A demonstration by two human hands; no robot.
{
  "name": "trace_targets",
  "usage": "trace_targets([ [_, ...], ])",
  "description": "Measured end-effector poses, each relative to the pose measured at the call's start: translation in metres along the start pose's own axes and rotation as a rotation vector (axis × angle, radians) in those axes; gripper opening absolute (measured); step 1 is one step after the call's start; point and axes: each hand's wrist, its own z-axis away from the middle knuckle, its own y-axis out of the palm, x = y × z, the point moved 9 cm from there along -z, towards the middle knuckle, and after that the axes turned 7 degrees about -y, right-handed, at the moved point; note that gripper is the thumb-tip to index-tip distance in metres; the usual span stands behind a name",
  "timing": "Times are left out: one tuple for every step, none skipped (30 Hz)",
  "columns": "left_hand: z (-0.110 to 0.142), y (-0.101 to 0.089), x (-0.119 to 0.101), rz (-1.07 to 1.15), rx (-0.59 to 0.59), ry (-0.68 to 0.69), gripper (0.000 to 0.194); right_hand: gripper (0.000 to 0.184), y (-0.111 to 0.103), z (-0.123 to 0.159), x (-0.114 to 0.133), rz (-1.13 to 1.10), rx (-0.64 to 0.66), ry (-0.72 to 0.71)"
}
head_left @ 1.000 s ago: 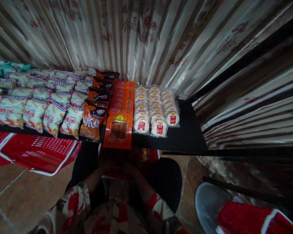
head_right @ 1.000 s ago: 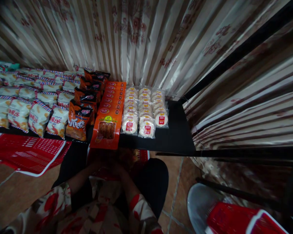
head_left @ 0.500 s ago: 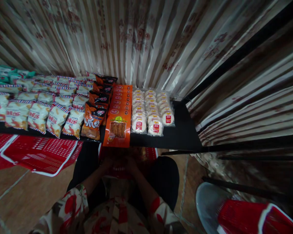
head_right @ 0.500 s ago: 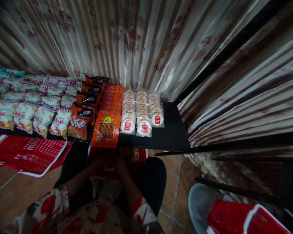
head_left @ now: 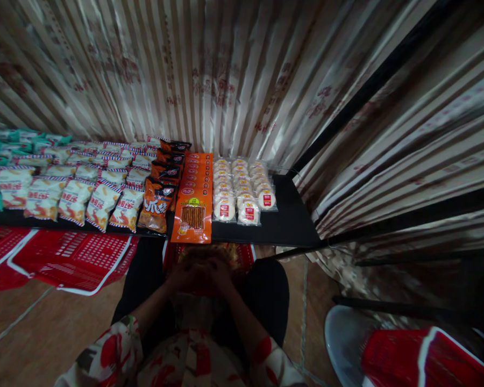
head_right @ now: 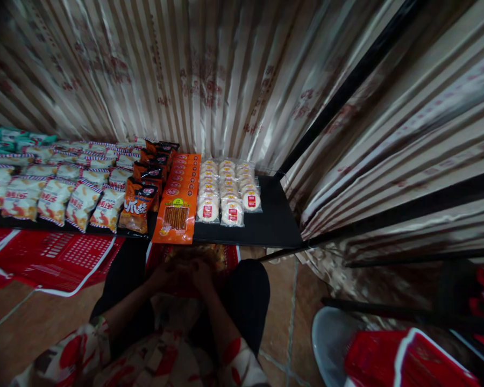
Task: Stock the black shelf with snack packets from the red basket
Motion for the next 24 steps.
trace_targets([
  [0.002, 0.0, -0.004, 0.005, -0.004, 0.02, 0.031, 0.023, -0.004, 0.001, 0.002, -0.017, -0.018, -0.005],
  [0.004, 0.0, -0.008, 0.011, -0.01, 0.043, 0.031, 0.022, -0.007, 0.002, 0.004, -0.036, -0.037, -0.012],
  [0.005, 0.0, -0.013, 0.016, -0.017, 0.067, 0.032, 0.022, -0.012, 0.003, 0.005, -0.057, -0.058, -0.017],
  [0.007, 0.0, -0.017, 0.021, -0.026, 0.087, 0.032, 0.021, -0.016, 0.004, 0.006, -0.078, -0.082, -0.021],
  [0.008, 0.0, -0.021, 0.024, -0.035, 0.105, 0.033, 0.021, -0.021, 0.005, 0.007, -0.097, -0.105, -0.023],
  [0.009, 0.0, -0.025, 0.025, -0.043, 0.121, 0.032, 0.022, -0.025, 0.006, 0.007, -0.11, -0.127, -0.025],
  [0.01, 0.0, -0.028, 0.025, -0.051, 0.134, 0.032, 0.023, -0.03, 0.008, 0.007, -0.121, -0.148, -0.025],
  [0.012, 0.001, -0.032, 0.024, -0.059, 0.146, 0.031, 0.023, -0.035, 0.01, 0.007, -0.126, -0.167, -0.024],
  [0.013, 0.001, -0.035, 0.024, -0.065, 0.156, 0.031, 0.024, -0.039, 0.012, 0.006, -0.125, -0.182, -0.025],
  [0.015, 0.001, -0.038, 0.023, -0.068, 0.166, 0.03, 0.024, -0.043, 0.014, 0.006, -0.121, -0.189, -0.027],
  [0.017, 0.001, -0.042, 0.025, -0.07, 0.178, 0.029, 0.023, -0.046, 0.015, 0.006, -0.114, -0.189, -0.028],
  [0.019, 0.002, -0.046, 0.032, -0.072, 0.19, 0.027, 0.021, -0.048, 0.017, 0.006, -0.112, -0.186, -0.027],
  [0.022, 0.001, -0.05, 0.046, -0.073, 0.203, 0.026, 0.02, -0.05, 0.019, 0.006, -0.116, -0.183, -0.026],
  [0.024, 0.001, -0.054, 0.063, -0.073, 0.215, 0.026, 0.018, -0.051, 0.021, 0.006, -0.131, -0.181, -0.025],
  [0.026, 0.001, -0.057, 0.085, -0.072, 0.225, 0.025, 0.018, -0.053, 0.024, 0.005, -0.159, -0.182, -0.022],
  [0.028, 0.0, -0.06, 0.111, -0.071, 0.234, 0.025, 0.018, -0.054, 0.026, 0.005, -0.194, -0.188, -0.018],
  [0.03, 0.0, -0.062, 0.139, -0.068, 0.24, 0.025, 0.018, -0.055, 0.028, 0.006, -0.229, -0.195, -0.015],
  [0.032, 0.0, -0.064, 0.164, -0.062, 0.243, 0.025, 0.019, -0.057, 0.03, 0.007, -0.262, -0.2, -0.015],
  [0.033, 0.0, -0.066, 0.19, -0.057, 0.249, 0.026, 0.02, -0.057, 0.032, 0.009, -0.296, -0.2, -0.015],
  [0.034, 0.001, -0.068, 0.215, -0.05, 0.254, 0.027, 0.021, -0.058, 0.034, 0.01, -0.332, -0.2, -0.017],
  [0.034, 0.001, -0.069, 0.236, -0.044, 0.26, 0.028, 0.022, -0.059, 0.036, 0.012, -0.366, -0.198, -0.019],
  [0.035, 0.002, -0.07, 0.248, -0.04, 0.263, 0.029, 0.022, -0.059, 0.037, 0.014, -0.397, -0.196, -0.019],
  [0.035, 0.003, -0.071, 0.253, -0.04, 0.262, 0.03, 0.023, -0.06, 0.039, 0.015, -0.426, -0.195, -0.018],
  [0.035, 0.004, -0.072, 0.253, -0.042, 0.256, 0.03, 0.023, -0.061, 0.04, 0.015, -0.444, -0.201, -0.017],
])
